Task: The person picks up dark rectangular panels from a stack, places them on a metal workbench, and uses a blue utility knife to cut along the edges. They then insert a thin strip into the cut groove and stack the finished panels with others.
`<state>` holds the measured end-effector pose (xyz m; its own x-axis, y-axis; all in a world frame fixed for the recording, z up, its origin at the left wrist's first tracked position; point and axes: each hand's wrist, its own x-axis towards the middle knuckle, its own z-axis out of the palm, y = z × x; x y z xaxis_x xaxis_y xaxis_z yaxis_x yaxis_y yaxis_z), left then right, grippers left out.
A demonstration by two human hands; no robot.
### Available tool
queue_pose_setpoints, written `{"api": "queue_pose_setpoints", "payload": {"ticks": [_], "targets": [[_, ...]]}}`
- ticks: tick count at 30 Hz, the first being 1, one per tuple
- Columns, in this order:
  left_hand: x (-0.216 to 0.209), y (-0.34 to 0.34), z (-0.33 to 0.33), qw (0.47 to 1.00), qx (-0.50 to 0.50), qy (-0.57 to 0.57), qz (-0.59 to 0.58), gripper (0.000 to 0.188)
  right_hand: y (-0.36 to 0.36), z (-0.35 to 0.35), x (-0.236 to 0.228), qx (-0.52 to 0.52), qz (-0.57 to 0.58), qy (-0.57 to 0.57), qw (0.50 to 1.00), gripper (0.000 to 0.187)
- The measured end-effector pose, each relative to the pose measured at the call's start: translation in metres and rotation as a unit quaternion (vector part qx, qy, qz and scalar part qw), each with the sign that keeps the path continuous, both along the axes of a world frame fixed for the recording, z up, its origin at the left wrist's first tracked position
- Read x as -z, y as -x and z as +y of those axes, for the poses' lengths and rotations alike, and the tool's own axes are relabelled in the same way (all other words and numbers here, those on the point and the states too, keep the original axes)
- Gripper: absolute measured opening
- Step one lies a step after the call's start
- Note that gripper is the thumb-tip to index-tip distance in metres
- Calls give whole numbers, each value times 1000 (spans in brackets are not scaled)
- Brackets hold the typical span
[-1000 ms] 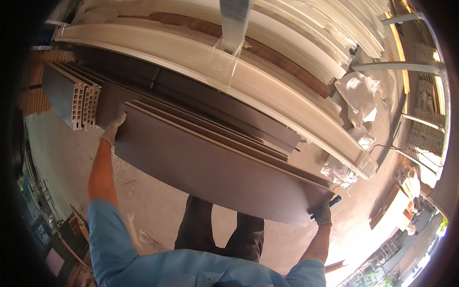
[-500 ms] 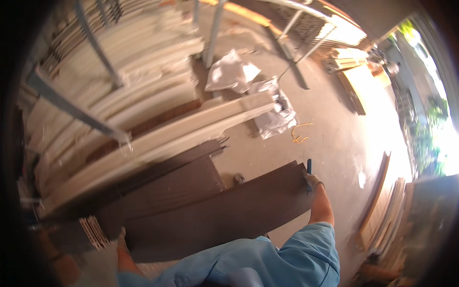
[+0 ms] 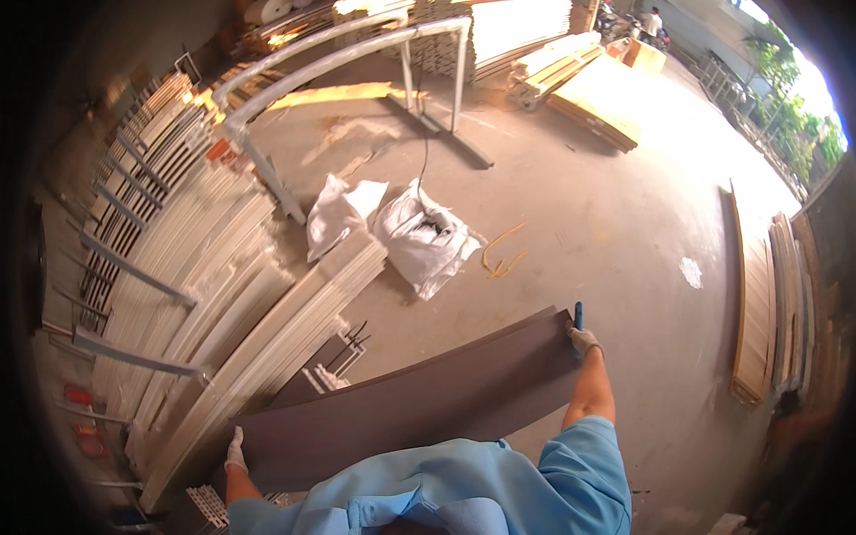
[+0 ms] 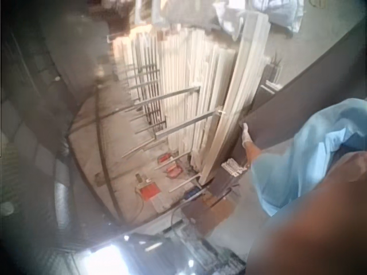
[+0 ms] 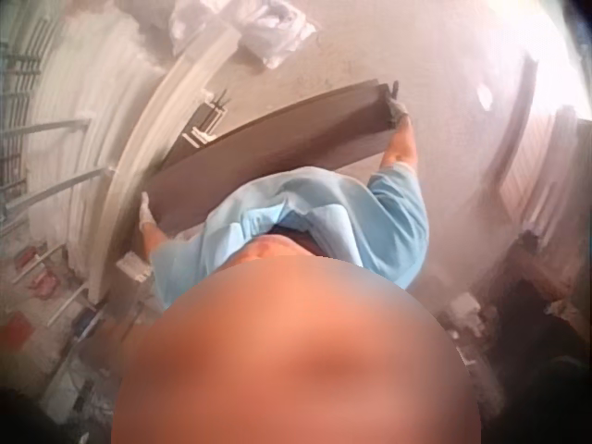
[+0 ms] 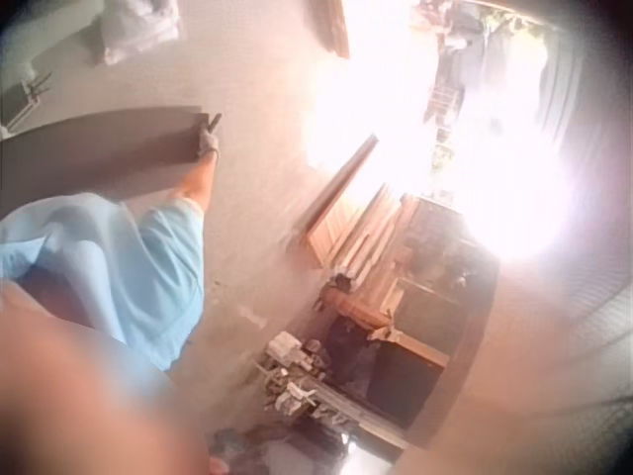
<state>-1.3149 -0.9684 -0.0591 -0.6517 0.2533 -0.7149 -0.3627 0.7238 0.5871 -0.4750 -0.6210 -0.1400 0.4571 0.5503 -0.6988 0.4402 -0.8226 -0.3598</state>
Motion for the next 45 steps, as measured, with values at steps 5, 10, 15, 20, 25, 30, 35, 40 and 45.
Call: {"api": "queue_pose_setpoints", "payload": {"ticks": [5, 10, 15, 20, 25, 30, 35, 40, 45], "targets": [[4, -74, 115, 996, 75, 0, 54, 98, -102, 36, -35, 43, 14, -57, 997, 86], [10, -126, 239, 992, 109, -24, 59, 102, -186, 96, -8, 79, -58, -62, 993, 86], [46, -143, 406, 969, 194, -113, 101, 97, -254, 160, 0, 123, -5, -148, 981, 75], [70, -153, 611, 953, 281, -87, 80, 103, -310, 187, -16, 222, -23, -180, 958, 59], [51, -221, 774, 895, 393, -109, 178, 106, -349, 210, 3, 299, -14, -161, 941, 83], [30, -329, 901, 912, 387, -69, 117, 85, -413, 294, 20, 311, -71, -174, 931, 93], [10, -434, 953, 901, 377, -94, 193, 108, -503, 430, -18, 246, -71, -192, 947, 76], [44, -456, 1005, 949, 293, -5, 117, 105, -567, 591, -49, 192, -85, -168, 963, 61], [56, -462, 1083, 951, 267, -33, 150, 93, -589, 758, -14, 126, -114, -165, 971, 64]]}}
